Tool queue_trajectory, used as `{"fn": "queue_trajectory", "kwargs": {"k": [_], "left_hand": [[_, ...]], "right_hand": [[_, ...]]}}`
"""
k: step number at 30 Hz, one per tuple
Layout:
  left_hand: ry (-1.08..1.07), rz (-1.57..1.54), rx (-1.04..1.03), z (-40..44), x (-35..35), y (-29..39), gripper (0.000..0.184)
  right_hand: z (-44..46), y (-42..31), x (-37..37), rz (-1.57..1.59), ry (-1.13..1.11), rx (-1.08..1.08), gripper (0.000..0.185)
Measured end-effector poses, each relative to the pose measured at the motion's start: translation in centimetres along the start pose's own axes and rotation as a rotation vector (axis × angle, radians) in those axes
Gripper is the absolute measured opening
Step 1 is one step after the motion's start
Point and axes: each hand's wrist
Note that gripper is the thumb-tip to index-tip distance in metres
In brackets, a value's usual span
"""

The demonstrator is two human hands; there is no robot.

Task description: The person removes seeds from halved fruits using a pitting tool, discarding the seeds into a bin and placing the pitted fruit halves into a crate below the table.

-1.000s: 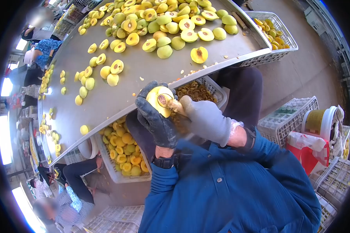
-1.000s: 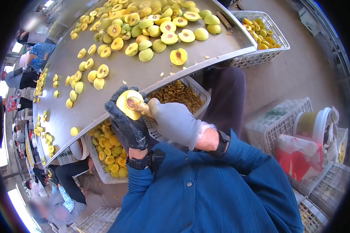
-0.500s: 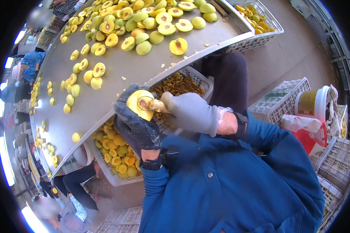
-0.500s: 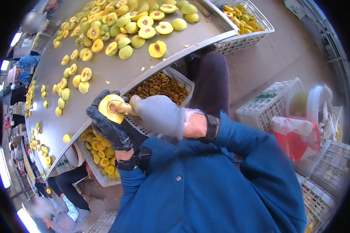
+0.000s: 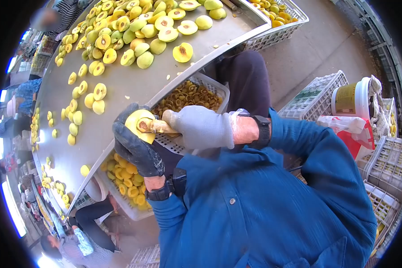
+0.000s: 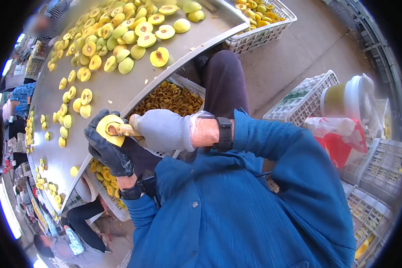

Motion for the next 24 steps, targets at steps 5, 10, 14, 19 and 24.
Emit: {"fn": "queue_trajectory", "kwargs": {"k": [5, 10, 14, 19, 24], "left_hand": [[-0.13, 0.069, -0.061, 0.4, 0.2, 0.3, 0.057], [-0.466, -0.041, -0.018, 1.5, 1.5, 0.5, 0.066], [-0.341, -0.456, 0.165, 0.4, 0.6, -0.4, 0.08], [-0.292, -0.097, -0.081, 0.5, 0.1, -0.5, 0.075], [-0.06, -0.296, -0.072, 0.9, -1.6, 0.0, 0.072]], "right_hand": [[0.7, 1.4, -1.9, 0.461, -0.212, -0.027, 0.027], [-0.1, 1.9, -2.3, 0.511, -0.276, -0.091, 0.026], [-1.5, 0.7, -1.6, 0.883, -0.455, -0.278, 0.022], [-1.7, 0.2, -0.4, 0.551, -0.227, -0.145, 0.022], [-1.3, -0.7, -1.1, 0.891, -0.4, -0.287, 0.022]]}}
Point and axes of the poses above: each hand's wrist, its own z-axis towards the middle knuckle, its own x-axis out of the back of the hand, y = z × x, and after that the axes turned 9 degrees about -x, right-handed
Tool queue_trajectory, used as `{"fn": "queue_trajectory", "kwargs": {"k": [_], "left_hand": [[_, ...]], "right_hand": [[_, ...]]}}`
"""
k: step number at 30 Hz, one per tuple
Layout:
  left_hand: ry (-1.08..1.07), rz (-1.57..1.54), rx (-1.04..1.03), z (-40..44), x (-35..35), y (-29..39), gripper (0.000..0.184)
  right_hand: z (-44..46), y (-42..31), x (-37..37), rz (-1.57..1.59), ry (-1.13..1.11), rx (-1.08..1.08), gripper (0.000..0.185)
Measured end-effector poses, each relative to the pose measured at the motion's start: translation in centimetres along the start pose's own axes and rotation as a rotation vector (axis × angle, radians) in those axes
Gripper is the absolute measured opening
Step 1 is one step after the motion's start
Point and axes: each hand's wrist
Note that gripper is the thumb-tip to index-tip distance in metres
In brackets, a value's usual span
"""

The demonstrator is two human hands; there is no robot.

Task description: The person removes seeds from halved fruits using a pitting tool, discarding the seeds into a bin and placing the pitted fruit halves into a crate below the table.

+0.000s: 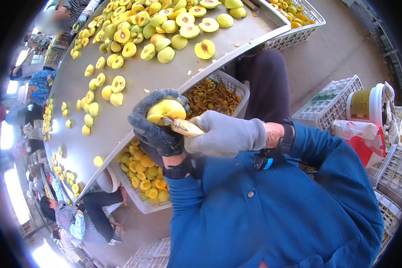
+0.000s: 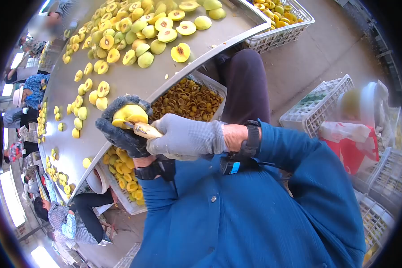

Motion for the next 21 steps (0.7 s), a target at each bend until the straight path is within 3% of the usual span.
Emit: {"fn": "queue_trajectory", "kwargs": {"k": [4, 7, 8, 11, 15, 19, 21], "left_hand": [[0.009, 0.106, -0.036, -0.4, 0.1, -1.2, 0.074], [0.081, 0.06, -0.062, -0.6, -0.6, -0.6, 0.072], [0.07, 0.072, -0.049, -0.4, -0.2, -0.8, 0.068], [-0.32, 0.388, -0.153, 0.8, 2.4, 0.0, 0.061], [-0.301, 0.307, -0.013, 0.4, 3.6, 0.1, 0.058], [0.076, -0.119, 0.209, -1.0, 2.5, -1.8, 0.064], [0.131, -0.242, 0.179, -1.5, 2.7, -3.2, 0.067]], "right_hand": [[-1.0, -1.3, 0.1, -0.024, 0.017, -0.119, 0.023], [-0.9, -0.8, 0.1, 0.132, -0.088, -0.063, 0.02], [-0.3, -0.6, -0.1, 0.03, 0.0, -0.045, 0.021], [1.2, 1.0, 0.7, -0.523, 0.331, 0.39, 0.024], [2.0, 1.4, 0.4, -0.698, 0.34, 0.272, 0.026], [3.7, 3.0, -0.6, -0.408, 0.285, 0.333, 0.025], [4.2, 3.3, -0.7, -0.225, 0.168, 0.268, 0.023]]}}
Point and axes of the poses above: each hand's wrist, its own z-axis towards the middle knuckle, its own x-axis out of the back of the hand, y = z × x, and after that the axes turned 9 degrees about -x, right-handed
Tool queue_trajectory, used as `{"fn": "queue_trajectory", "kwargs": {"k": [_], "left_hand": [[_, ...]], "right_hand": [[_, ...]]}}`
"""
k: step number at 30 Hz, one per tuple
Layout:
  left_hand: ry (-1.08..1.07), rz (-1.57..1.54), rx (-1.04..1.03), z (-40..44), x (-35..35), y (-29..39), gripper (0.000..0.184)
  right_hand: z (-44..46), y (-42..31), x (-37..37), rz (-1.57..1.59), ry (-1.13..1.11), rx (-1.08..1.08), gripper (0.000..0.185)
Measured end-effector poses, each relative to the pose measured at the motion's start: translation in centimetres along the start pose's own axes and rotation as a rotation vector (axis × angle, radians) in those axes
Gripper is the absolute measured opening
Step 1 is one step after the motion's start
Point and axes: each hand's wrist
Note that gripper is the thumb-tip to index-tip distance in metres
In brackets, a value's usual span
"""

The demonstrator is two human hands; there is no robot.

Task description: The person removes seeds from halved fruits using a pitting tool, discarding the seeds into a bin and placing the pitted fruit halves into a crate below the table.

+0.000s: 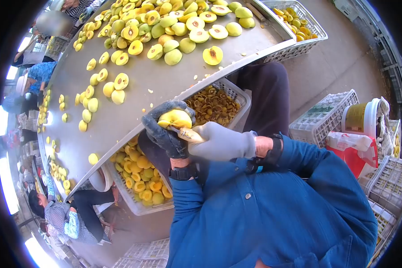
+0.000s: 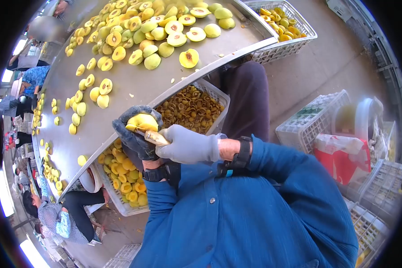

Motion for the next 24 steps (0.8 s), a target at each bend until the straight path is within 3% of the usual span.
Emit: {"fn": "queue_trajectory", "kwargs": {"k": [1, 7, 11, 14, 16, 18, 20, 22, 24], "left_hand": [[0.005, -0.028, 0.0, -0.1, 0.0, -0.2, 0.067], [-0.066, -0.287, 0.078, -0.2, 1.7, -1.5, 0.05], [0.013, -0.539, 0.113, -0.1, 3.2, -3.9, 0.047], [0.095, -0.503, 0.165, -0.2, 4.5, -4.7, 0.048], [0.389, -0.26, 0.128, 0.2, 3.5, -3.3, 0.057], [0.435, -0.268, 0.052, 0.6, 5.2, -3.1, 0.057], [0.435, -0.196, 0.062, 0.2, 6.1, -2.1, 0.056], [0.404, -0.186, 0.032, -0.3, 6.9, -0.9, 0.059], [0.397, -0.207, -0.056, -1.3, 8.5, -1.1, 0.062]], "right_hand": [[-0.2, -0.4, 0.1, 0.091, -0.055, -0.151, 0.027], [1.0, 0.4, 0.7, -0.817, 0.23, 0.151, 0.023], [3.0, 3.2, 2.1, -0.93, 0.249, 0.323, 0.021], [4.6, 5.0, 2.9, -0.939, 0.28, 0.416, 0.021], [4.4, 6.3, 3.4, -0.851, 0.377, 0.493, 0.022], [6.3, 11.9, 5.5, -0.981, 0.427, 0.272, 0.023], [7.7, 18.3, 9.6, -1.141, 0.274, 0.013, 0.022], [6.8, 13.7, 7.9, -1.067, 0.428, -0.261, 0.027], [6.6, 12.8, 8.4, -1.225, 0.147, -0.259, 0.036]]}}
Point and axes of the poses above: each hand's wrist, its own z-axis towards the middle knuckle, its own x-axis out of the back of the hand, y = z × x, and after that the axes turned 9 degrees about -x, right-handed
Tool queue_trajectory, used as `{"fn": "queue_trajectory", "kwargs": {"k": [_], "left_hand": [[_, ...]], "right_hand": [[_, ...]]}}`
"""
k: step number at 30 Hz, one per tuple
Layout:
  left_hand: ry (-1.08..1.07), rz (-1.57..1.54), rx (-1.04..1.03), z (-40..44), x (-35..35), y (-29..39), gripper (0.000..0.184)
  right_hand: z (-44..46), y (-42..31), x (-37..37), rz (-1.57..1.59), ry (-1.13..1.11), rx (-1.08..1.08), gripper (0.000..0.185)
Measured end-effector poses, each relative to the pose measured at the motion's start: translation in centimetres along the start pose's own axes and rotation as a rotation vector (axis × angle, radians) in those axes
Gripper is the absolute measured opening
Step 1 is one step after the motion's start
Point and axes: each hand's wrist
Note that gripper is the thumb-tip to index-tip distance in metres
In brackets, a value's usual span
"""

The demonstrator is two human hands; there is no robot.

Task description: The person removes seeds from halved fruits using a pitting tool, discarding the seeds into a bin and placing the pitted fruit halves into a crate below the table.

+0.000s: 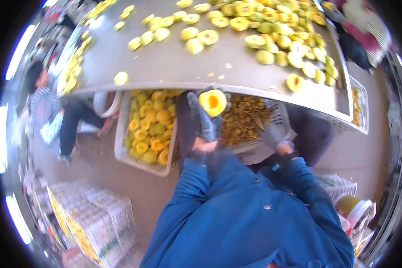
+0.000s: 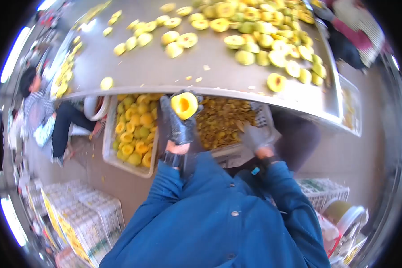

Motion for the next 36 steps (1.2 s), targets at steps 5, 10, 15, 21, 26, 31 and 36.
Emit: {"fn": "queue_trajectory", "kwargs": {"k": [5, 10, 15, 21, 26, 31, 36], "left_hand": [[0.231, -0.201, -0.108, -0.3, 6.1, 5.6, 0.052], [0.326, 1.482, -0.568, -1.6, 17.7, 12.3, 0.041], [0.681, 1.547, -0.401, -1.1, 22.8, 20.0, 0.05], [-0.243, 1.28, -0.642, 5.7, 7.5, 7.6, 0.046], [-1.016, 1.167, -0.639, 7.3, -10.0, -8.2, 0.045], [-1.299, 1.329, -0.377, 8.3, -15.3, -19.2, 0.049], [-1.283, 1.124, -0.234, 8.0, -15.9, -17.6, 0.041]], "right_hand": [[0.8, 1.3, -4.2, 0.188, -0.009, 0.081, 0.044], [-0.1, -0.5, -3.1, 0.095, -0.147, 0.013, 0.033], [1.3, 5.1, -9.7, 0.198, -0.009, 0.122, 0.028], [-0.2, 2.4, -10.5, 0.136, -0.018, 0.142, 0.035], [-4.0, 0.2, -4.9, 0.411, 0.077, 0.049, 0.037], [-8.1, 1.2, 2.7, 0.674, 0.244, -0.011, 0.038], [-8.8, 3.0, 8.0, 1.04, 0.546, -0.161, 0.034]]}}
Point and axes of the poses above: each hand's wrist, its own z-axis towards the middle knuckle, its own x-axis out of the back of the hand, y = z × x, and after that the axes turned 9 degrees about -x, right-handed
